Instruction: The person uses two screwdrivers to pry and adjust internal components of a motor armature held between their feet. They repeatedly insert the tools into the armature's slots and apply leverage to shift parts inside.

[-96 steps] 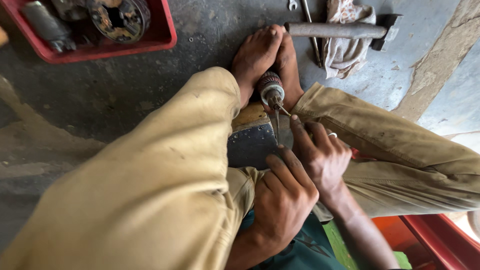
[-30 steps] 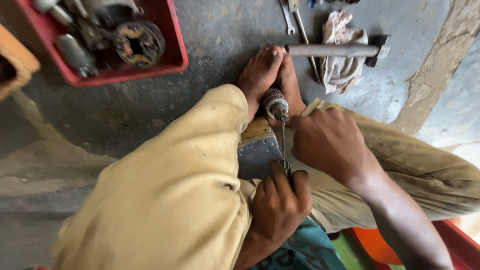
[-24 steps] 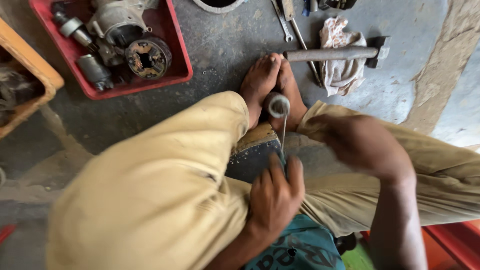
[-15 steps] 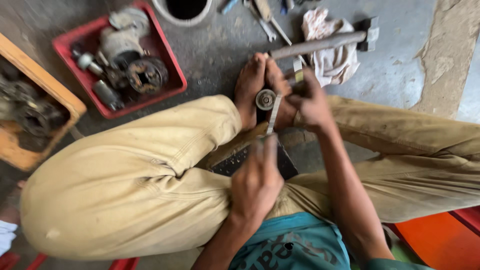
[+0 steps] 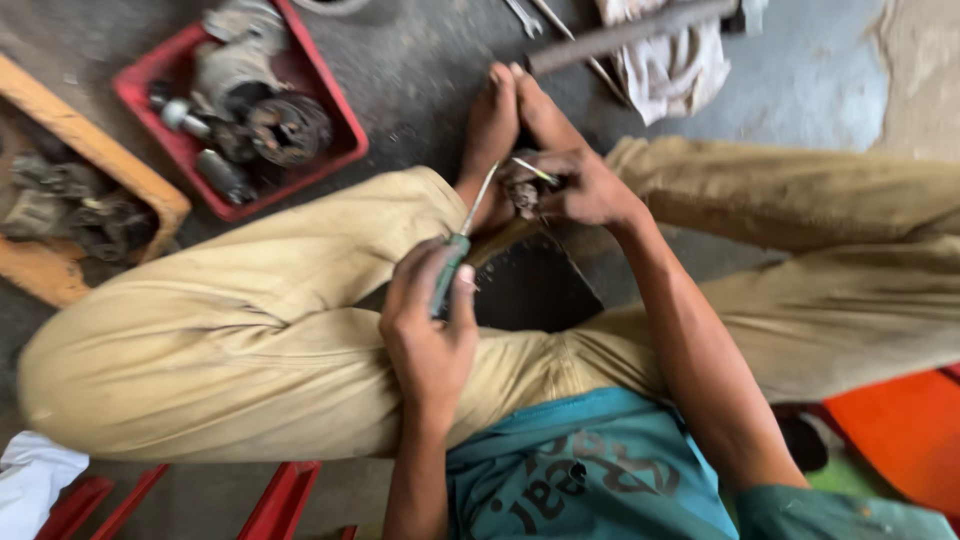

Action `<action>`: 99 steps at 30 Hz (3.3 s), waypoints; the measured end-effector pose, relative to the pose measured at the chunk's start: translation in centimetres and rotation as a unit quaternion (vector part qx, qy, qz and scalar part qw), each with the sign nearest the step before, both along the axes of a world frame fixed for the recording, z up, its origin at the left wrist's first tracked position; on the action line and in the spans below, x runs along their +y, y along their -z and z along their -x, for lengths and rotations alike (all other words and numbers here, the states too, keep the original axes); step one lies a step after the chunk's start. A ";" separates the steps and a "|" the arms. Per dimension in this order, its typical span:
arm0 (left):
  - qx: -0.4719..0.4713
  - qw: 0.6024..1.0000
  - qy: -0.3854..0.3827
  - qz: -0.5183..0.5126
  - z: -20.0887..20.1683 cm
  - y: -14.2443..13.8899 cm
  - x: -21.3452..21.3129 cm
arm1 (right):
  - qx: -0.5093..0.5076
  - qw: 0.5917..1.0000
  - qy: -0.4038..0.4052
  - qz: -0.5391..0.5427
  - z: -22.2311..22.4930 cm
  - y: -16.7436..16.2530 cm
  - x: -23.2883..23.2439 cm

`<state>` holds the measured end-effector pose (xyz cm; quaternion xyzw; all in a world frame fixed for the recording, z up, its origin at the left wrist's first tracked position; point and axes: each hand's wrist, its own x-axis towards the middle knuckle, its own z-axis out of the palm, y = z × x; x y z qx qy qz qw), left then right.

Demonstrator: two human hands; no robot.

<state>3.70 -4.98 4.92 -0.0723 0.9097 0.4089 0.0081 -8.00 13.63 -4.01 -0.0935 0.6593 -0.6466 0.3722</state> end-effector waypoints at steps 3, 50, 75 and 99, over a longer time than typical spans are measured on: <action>-0.063 0.976 -0.095 -0.187 -0.4 1.3 0.2 | 0.190 0.981 -0.018 -0.019 -0.6 0.5 -0.1; 0.095 0.958 -0.020 -0.269 0.3 3.0 1.2 | 0.115 0.972 0.148 -0.144 -2.4 2.5 -1.2; 0.046 0.958 0.204 -0.194 -0.4 1.3 0.8 | -0.058 0.981 0.146 -0.118 -3.2 3.5 -1.4; 0.065 0.959 0.176 -0.215 -0.4 1.8 1.0 | 0.010 0.984 0.169 -0.053 -3.4 4.1 -1.0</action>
